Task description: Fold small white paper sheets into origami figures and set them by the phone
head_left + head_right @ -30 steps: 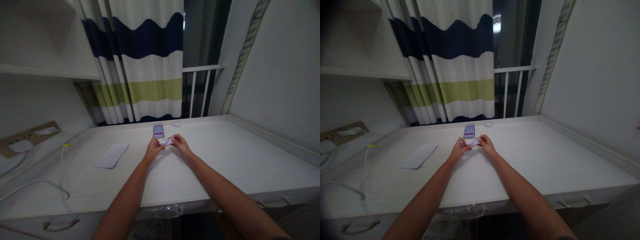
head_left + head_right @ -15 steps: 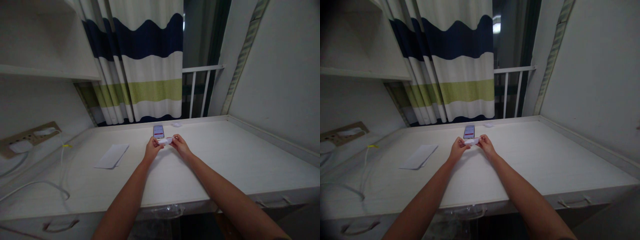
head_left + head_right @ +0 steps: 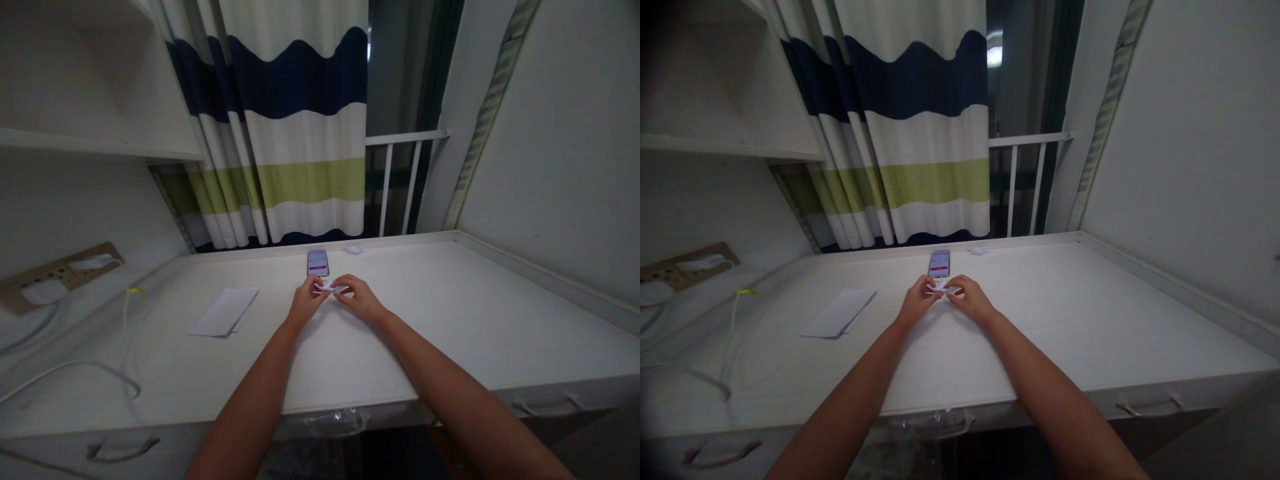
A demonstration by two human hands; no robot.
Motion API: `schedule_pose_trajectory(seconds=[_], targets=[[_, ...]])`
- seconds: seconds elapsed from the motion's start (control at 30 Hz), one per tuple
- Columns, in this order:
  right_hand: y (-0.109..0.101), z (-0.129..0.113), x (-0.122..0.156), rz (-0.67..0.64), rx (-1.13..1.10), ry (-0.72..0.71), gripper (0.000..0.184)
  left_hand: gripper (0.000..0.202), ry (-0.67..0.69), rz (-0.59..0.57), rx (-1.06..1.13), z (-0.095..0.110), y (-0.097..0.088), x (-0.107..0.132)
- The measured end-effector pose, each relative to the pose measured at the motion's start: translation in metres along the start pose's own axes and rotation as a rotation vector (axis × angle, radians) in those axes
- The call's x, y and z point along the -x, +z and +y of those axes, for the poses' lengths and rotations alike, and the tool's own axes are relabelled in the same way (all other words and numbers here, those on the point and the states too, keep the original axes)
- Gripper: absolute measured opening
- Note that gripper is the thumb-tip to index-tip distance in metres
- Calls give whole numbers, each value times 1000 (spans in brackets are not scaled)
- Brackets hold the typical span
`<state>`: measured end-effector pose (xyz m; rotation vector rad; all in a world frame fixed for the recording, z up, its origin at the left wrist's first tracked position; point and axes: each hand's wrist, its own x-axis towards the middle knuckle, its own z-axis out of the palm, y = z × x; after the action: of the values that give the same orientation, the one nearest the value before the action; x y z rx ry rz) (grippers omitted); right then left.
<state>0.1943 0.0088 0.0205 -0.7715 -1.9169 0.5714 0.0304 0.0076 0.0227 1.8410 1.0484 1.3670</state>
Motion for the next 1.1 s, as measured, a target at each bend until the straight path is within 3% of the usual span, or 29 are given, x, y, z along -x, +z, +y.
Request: schedule_pose_trajectory(seconds=[0.47, 0.67, 1.1], targets=[[2, 9, -2, 22, 108, 27, 18, 29, -31, -106, 77, -4, 1, 0], [2, 8, -3, 26, 129, 11, 19, 27, -8, -67, 51, -7, 1, -1], [1, 5, -5, 92, 134, 83, 10, 31, -141, -1, 186, -1, 5, -4]])
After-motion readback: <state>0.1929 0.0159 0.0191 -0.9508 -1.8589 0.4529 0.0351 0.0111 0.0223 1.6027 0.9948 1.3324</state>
